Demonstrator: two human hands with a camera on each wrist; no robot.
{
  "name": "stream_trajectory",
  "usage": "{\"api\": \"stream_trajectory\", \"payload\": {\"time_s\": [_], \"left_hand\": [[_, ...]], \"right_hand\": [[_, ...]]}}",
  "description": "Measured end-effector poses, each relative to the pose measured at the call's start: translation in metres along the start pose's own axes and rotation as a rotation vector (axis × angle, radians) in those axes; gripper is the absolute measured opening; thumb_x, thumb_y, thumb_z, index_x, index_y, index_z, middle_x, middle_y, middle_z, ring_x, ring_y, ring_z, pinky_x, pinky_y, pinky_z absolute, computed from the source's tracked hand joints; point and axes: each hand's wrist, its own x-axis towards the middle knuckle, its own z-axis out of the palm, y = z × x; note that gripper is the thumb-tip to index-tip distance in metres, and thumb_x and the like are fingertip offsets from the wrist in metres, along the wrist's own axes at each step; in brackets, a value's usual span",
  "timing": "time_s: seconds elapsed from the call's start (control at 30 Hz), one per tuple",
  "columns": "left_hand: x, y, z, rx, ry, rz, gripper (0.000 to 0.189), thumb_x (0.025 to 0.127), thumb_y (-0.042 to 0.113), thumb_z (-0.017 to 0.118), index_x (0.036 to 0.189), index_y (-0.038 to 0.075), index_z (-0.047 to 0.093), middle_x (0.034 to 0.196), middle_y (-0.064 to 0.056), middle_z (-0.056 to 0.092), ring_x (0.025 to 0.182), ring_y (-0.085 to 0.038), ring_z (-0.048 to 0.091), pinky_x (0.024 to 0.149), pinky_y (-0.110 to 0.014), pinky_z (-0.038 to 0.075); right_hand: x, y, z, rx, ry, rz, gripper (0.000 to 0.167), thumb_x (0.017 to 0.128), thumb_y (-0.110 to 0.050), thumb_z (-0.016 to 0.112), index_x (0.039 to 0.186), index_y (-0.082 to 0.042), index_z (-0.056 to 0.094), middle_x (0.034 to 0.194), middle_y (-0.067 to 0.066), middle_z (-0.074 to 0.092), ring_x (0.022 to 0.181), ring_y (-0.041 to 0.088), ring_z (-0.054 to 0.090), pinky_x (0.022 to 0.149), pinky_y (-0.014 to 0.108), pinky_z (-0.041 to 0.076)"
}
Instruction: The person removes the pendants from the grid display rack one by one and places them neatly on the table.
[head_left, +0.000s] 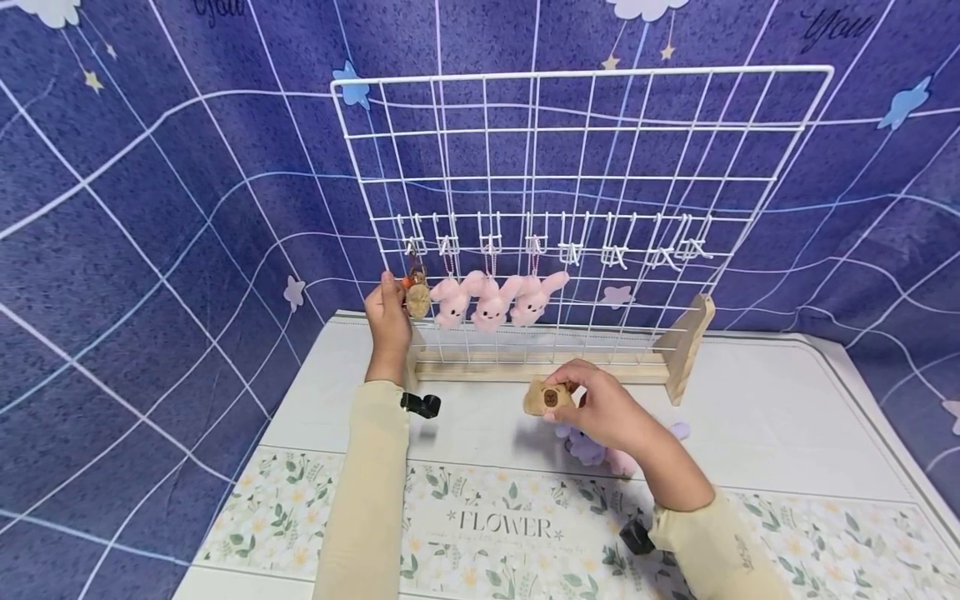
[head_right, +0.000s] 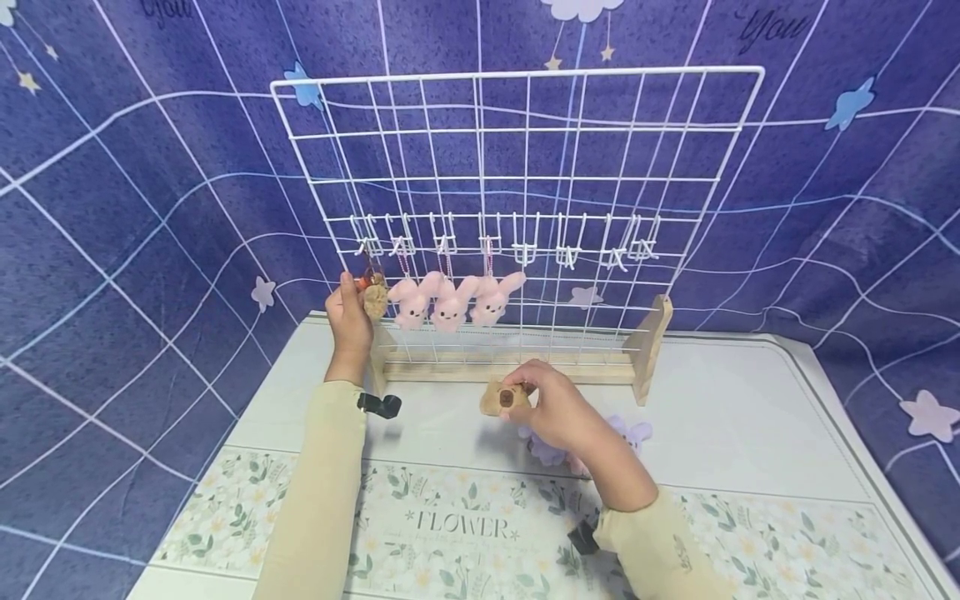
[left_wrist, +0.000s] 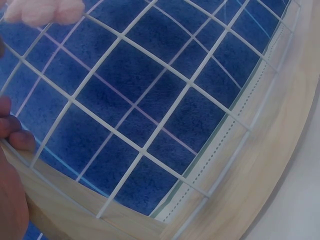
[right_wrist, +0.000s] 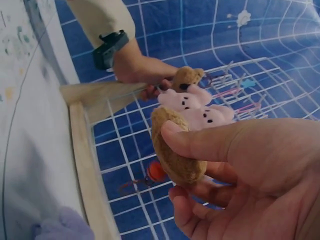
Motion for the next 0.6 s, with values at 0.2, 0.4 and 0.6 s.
{"api": "stream_trajectory", "payload": {"time_s": [0.2,0.4,0.6], "left_hand": [[-0.001,-0.001,-0.001,0.007,0.001,-0.009,0.053,0.113,0.023,0.039,0.060,0.021,0.040,0.059,0.011,0.037,0.050,0.000,0.034,0.046,-0.016,0.027],[-0.002,0.002,0.000,0.034,0.021,-0.027,0.054,0.113,0.022,0.041,0.059,0.024,0.041,0.059,0.011,0.037,0.050,0.000,0.035,0.046,-0.016,0.027],[-0.001,0.004,0.001,0.033,0.021,-0.028,0.055,0.113,0.021,0.040,0.058,0.024,0.041,0.059,0.011,0.038,0.050,-0.001,0.035,0.047,-0.016,0.027]], "right_hand": [[0.003,0.014,0.006,-0.018,-0.062,-0.002,0.029,0.087,-0.010,0.085,0.114,-0.011,0.075,0.105,0.005,0.071,0.094,0.018,0.057,0.069,0.027,0.050],[0.005,0.025,0.012,-0.007,-0.080,-0.014,0.022,0.089,-0.006,0.082,0.110,-0.008,0.076,0.103,0.007,0.071,0.090,0.018,0.058,0.068,0.025,0.050],[0.006,0.029,0.016,-0.034,-0.147,-0.030,0.022,0.089,-0.007,0.083,0.110,-0.007,0.075,0.102,0.006,0.070,0.094,0.016,0.058,0.075,0.025,0.050]]}}
